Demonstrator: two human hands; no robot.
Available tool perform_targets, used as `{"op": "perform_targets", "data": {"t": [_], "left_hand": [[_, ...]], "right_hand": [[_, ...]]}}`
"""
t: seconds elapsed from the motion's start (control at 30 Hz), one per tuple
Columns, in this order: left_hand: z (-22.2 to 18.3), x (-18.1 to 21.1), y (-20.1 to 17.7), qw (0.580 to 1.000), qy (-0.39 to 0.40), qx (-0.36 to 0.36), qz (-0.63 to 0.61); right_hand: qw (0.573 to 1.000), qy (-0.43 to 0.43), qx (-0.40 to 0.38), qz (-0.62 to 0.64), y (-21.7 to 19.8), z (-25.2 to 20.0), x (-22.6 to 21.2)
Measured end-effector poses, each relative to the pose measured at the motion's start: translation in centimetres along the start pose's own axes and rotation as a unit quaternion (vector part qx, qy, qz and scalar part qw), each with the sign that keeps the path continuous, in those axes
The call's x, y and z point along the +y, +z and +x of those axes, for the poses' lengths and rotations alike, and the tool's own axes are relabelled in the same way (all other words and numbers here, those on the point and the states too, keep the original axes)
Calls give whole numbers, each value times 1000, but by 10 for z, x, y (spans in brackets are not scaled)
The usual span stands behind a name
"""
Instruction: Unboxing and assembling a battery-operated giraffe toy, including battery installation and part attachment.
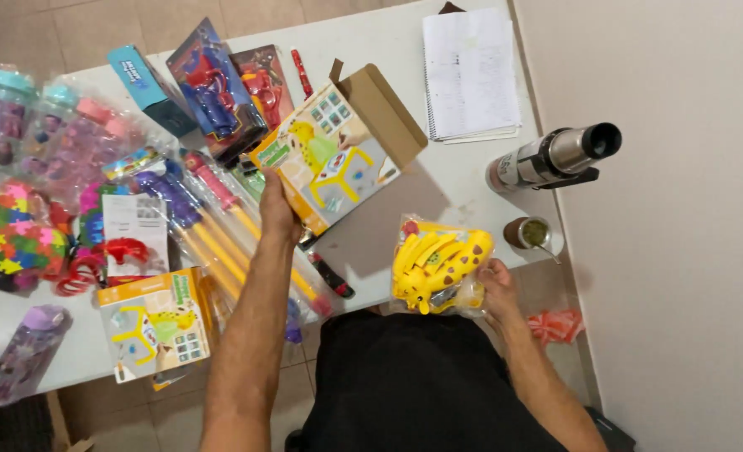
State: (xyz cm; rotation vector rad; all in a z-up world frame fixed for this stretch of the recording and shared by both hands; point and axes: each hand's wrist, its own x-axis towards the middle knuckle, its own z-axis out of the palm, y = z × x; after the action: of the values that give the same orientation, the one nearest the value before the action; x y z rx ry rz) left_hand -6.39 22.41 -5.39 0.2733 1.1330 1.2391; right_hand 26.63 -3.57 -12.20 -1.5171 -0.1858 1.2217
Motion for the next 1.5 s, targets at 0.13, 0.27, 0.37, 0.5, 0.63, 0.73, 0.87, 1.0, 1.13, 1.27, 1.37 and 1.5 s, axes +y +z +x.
{"op": "perform_targets", "data": {"t": [0.13,0.27,0.37,0.5,0.63,0.73,0.87,1.0,1.13,1.27,1.37,1.5], "left_hand": [[-24,-3,83,994,11,75,73],[22,-45,93,952,10,83,293],[78,-84,97,905,9,67,421],[92,-102,105,870,6,46,492],[152,-154,45,839,-57,132,525],[70,-120,48,869,171,27,464],[-21,-107,22,832,-35,-76,549],[-70,-98,14,916,-181,-103,343],[-77,-76,5,954,-136,-111,243],[-49,-81,-39,948,-91,-150,264],[-46,-75,-44,938,-51,-183,289],[-44,-87,-44,925,-41,-229,302]], "right_hand": [[1000,13,7,1,-8,15,17],[999,39,0,-8,-10,35,30],[999,47,1,-10,-20,64,63],[997,80,-16,-14,-17,68,64],[992,113,-34,-41,-5,84,53],[991,118,-48,-33,2,100,55],[989,128,-70,-19,23,112,47],[981,135,-142,-3,39,123,41],[974,120,-186,-47,58,114,13],[961,30,-195,-193,75,85,-19],[912,-20,-199,-359,122,21,-71],[875,-37,-81,-477,123,8,-36]]}}
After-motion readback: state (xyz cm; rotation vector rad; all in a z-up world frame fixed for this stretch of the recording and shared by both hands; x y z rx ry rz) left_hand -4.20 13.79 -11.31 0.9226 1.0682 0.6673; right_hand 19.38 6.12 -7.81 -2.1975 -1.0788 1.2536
